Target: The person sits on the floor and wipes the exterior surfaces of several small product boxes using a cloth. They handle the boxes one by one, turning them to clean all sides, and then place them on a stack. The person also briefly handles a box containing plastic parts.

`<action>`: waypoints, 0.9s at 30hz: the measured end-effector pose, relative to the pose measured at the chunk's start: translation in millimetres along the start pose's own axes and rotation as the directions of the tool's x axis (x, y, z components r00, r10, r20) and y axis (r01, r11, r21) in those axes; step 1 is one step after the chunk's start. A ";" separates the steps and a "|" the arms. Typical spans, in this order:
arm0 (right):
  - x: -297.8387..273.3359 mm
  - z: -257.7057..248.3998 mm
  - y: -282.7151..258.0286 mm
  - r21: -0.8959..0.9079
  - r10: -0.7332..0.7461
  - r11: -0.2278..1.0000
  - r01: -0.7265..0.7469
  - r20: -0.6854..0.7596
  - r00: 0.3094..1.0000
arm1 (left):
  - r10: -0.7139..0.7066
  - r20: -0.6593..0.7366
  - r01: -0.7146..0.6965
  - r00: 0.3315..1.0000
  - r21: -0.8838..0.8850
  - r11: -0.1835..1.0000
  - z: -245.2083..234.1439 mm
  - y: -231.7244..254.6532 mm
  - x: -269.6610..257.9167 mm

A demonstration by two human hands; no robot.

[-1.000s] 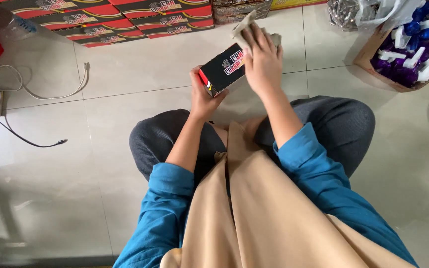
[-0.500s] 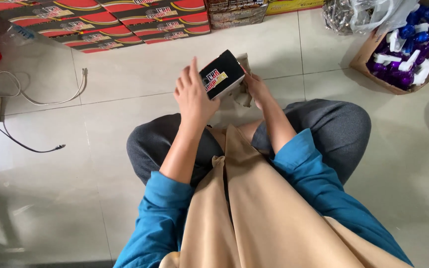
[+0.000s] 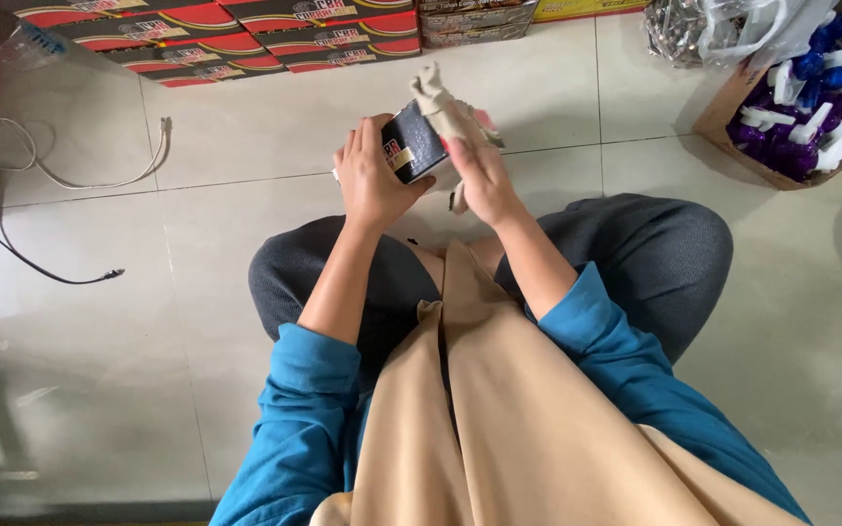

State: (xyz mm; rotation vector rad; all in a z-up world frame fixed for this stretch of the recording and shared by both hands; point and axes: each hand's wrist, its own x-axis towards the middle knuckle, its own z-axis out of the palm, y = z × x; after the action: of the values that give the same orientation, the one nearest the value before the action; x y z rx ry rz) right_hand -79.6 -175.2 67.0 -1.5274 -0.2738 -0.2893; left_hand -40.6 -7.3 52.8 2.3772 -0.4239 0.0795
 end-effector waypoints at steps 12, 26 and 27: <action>-2.5 -5.4 62.2 -0.713 0.183 0.699 -0.063 0.092 0.979 | 0.029 0.043 -0.017 0.999 -0.258 0.966 18.4 -47.1 -17.8; -21.2 8.2 45.5 -0.803 0.193 0.593 -0.062 0.067 0.979 | 0.079 0.039 -0.066 0.996 -0.251 0.966 27.2 -58.5 -25.4; -25.8 32.4 30.2 -0.784 0.141 0.619 0.052 0.176 0.974 | 0.141 0.005 -0.136 0.990 -0.245 0.960 29.0 -58.8 -26.4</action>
State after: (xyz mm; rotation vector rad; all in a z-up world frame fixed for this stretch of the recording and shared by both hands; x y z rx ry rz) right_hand -93.0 -141.7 30.5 -2.4651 -0.2998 -0.2009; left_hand -48.3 21.6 -11.2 2.1060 -0.5770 0.0610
